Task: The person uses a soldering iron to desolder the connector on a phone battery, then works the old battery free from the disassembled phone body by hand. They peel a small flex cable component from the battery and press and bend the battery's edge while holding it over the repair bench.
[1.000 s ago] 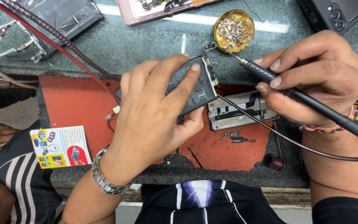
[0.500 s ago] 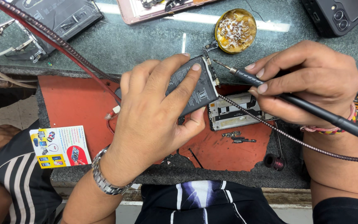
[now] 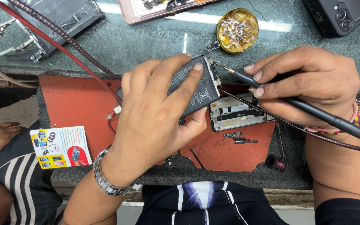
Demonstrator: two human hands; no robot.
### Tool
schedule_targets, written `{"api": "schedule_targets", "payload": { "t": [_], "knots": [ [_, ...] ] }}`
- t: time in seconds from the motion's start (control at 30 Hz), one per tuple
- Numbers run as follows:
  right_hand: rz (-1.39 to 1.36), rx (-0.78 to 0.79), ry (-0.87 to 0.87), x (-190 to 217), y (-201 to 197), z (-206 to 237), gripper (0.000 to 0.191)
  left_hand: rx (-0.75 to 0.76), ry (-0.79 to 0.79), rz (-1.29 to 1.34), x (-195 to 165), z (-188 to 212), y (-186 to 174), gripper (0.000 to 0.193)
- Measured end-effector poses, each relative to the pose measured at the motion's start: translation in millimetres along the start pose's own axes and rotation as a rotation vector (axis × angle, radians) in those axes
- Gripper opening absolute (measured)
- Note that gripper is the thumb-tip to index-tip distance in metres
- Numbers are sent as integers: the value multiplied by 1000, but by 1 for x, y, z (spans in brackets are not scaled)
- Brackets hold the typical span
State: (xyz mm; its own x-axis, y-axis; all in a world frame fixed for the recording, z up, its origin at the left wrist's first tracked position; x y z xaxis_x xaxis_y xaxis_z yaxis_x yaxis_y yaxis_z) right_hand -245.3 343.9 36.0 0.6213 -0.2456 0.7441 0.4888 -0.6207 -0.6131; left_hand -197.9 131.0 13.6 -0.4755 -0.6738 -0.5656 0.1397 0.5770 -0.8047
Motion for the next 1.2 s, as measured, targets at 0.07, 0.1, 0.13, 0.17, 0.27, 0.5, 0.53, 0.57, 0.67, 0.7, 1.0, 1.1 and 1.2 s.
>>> {"api": "schedule_targets", "payload": {
  "t": [0.07,0.1,0.13,0.17,0.27,0.5,0.53,0.57,0.67,0.7,1.0,1.1,1.2],
  "knots": [
    [-10,1,2,-1,-1,-1,15,5,-1,-3,0,0,0,63],
    [-15,1,2,-1,-1,-2,16,8,-1,-5,1,1,1,64],
    [-19,-21,31,-1,-1,-1,16,6,0,-4,1,1,1,64],
    [-23,-43,62,1,2,2,16,5,2,-3,1,3,1,64],
    [-16,-67,92,2,4,5,18,-3,8,-5,0,6,2,64],
    [5,-63,98,1,3,5,18,-14,13,-3,0,6,2,63],
    [7,-57,91,1,3,5,18,-11,12,-3,0,6,2,63],
    [9,-52,85,1,4,4,18,-9,12,-3,0,5,2,63],
    [16,-43,85,3,6,6,17,-3,11,-3,0,9,3,63],
    [19,-40,87,4,10,7,17,-2,10,-4,-1,13,3,63],
    [30,-25,71,6,14,10,17,-2,11,5,-1,18,4,64],
    [26,-21,63,8,15,11,16,-6,12,7,-2,20,4,63],
    [24,-20,59,8,15,10,17,-5,12,6,-2,20,5,63]
  ]
}}
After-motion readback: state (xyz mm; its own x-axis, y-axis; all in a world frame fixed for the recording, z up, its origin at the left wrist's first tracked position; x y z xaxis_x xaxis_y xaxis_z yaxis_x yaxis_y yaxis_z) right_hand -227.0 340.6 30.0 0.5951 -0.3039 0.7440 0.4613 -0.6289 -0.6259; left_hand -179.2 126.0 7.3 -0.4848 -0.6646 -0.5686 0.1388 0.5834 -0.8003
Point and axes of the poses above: each hand's wrist, its own z-axis away from the middle knuckle, its own y-axis out of the palm, x = y × z, the point moved 6 cm from there along -z, towards the middle knuckle, and after that the axes turned 8 degrees about x, right-handed, at the moved point
